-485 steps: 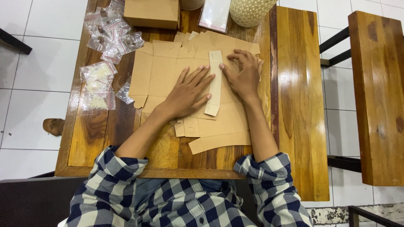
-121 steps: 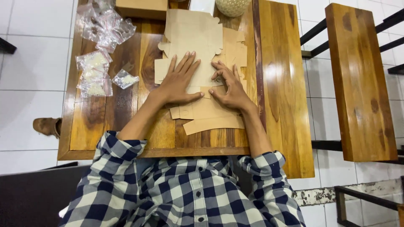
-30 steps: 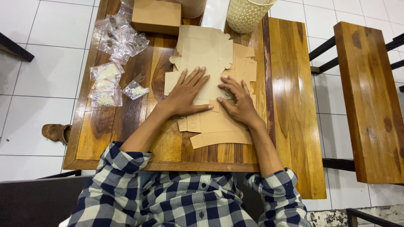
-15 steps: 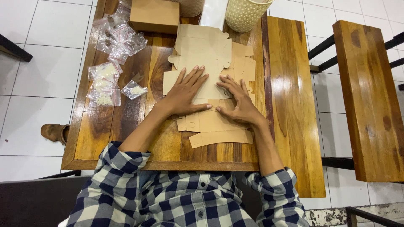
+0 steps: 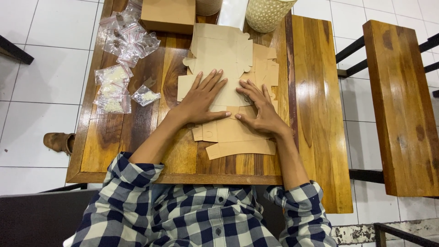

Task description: Assembling cardboard food packaging by aligning and folding pre-cut components on a wooden table.

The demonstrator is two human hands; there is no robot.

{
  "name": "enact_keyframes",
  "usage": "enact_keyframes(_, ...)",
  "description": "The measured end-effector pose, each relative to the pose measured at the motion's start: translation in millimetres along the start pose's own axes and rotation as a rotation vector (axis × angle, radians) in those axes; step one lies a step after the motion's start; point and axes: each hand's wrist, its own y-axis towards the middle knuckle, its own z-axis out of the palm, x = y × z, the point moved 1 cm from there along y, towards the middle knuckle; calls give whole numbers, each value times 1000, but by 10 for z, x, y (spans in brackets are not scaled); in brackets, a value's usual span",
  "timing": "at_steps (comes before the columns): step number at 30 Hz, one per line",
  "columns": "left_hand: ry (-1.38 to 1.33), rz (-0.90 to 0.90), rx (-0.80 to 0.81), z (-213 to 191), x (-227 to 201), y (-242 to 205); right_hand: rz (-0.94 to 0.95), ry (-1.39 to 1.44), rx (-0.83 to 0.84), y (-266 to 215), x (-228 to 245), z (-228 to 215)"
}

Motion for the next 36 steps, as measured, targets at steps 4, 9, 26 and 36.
enact_keyframes(4,5,-6,0,12,8,-1,16,-3,-24,4,-8,36)
enact_keyframes(9,11,12,-13,-15,-1,-17,3,-22,-92,22,-46,56)
enact_keyframes(26,-343,-217,-207,-883,549,-568,-43,-14,-123,-1,-47,82)
enact_keyframes(36,-231,-395,344,-839,538,-541,-76,-75,-124,-33,26,106)
